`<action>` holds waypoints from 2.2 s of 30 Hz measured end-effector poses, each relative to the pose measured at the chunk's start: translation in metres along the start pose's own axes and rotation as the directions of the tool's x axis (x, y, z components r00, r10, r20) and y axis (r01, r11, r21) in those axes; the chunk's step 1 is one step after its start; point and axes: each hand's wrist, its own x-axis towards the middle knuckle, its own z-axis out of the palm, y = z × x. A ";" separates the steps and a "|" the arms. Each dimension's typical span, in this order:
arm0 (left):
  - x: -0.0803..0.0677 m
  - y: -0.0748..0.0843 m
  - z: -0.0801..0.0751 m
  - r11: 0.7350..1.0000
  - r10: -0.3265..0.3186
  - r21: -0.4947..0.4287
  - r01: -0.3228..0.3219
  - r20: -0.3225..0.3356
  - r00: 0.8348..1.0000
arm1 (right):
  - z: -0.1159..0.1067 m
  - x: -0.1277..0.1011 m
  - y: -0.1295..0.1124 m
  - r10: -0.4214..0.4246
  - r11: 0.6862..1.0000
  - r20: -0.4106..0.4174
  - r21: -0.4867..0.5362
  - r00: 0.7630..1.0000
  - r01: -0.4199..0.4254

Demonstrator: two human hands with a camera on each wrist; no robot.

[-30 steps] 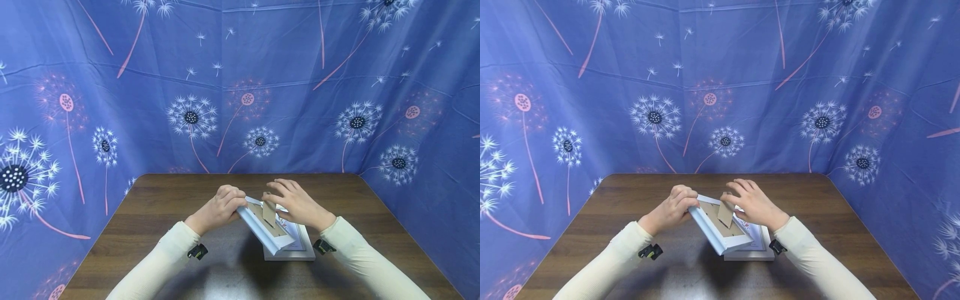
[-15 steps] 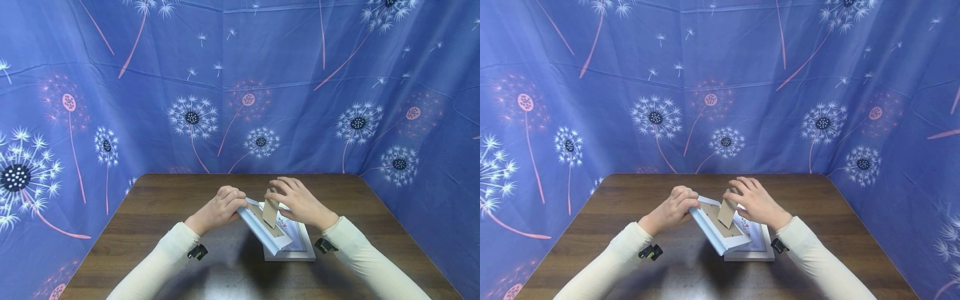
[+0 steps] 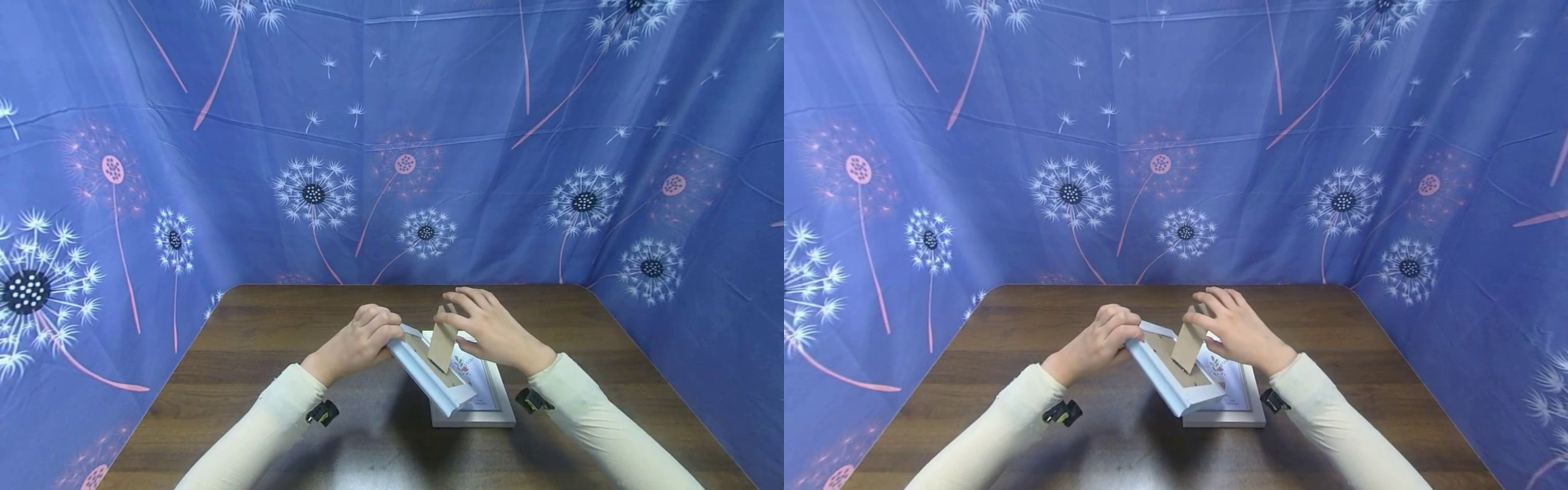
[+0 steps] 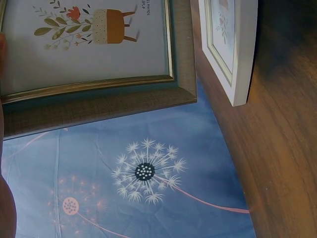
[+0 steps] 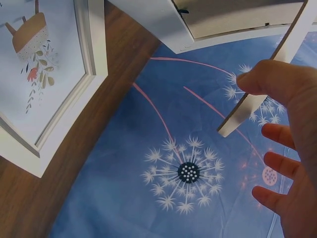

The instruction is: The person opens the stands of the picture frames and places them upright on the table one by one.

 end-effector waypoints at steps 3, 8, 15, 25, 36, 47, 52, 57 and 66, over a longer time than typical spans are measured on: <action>0.001 0.000 -0.001 1.000 -0.004 -0.006 0.004 0.000 1.000 | 0.000 0.001 0.000 -0.004 1.000 -0.011 -0.007 1.000 0.004; 0.002 -0.001 -0.003 1.000 -0.008 -0.013 0.008 -0.001 1.000 | 0.000 0.002 0.000 -0.009 1.000 -0.021 -0.012 1.000 0.009; 0.004 0.000 -0.006 1.000 -0.006 -0.020 0.006 -0.018 1.000 | -0.001 -0.002 0.002 0.033 0.999 -0.016 -0.010 0.999 -0.034; 0.005 -0.001 -0.010 1.000 -0.018 -0.022 0.017 -0.023 1.000 | 0.001 -0.009 0.010 0.074 0.997 -0.039 -0.009 0.997 -0.074; 0.005 -0.007 -0.013 1.000 -0.015 -0.018 0.014 -0.054 0.998 | 0.002 -0.015 0.020 0.133 0.991 -0.026 -0.028 0.991 -0.133; 0.003 -0.010 -0.016 0.999 -0.033 0.013 0.034 -0.041 0.999 | 0.003 -0.027 0.027 0.188 0.981 -0.033 -0.032 0.982 -0.189; 0.002 -0.010 -0.016 0.998 -0.053 0.016 0.053 -0.025 0.998 | 0.001 -0.031 0.029 0.206 0.977 -0.040 -0.041 0.978 -0.207; 0.000 -0.011 -0.017 0.996 -0.084 0.022 0.084 -0.004 0.996 | -0.001 -0.034 0.030 0.234 0.971 -0.046 -0.043 0.971 -0.236; -0.002 -0.016 -0.017 0.994 -0.096 0.059 0.096 -0.008 0.995 | 0.001 -0.040 0.031 0.273 0.960 -0.055 -0.043 0.961 -0.275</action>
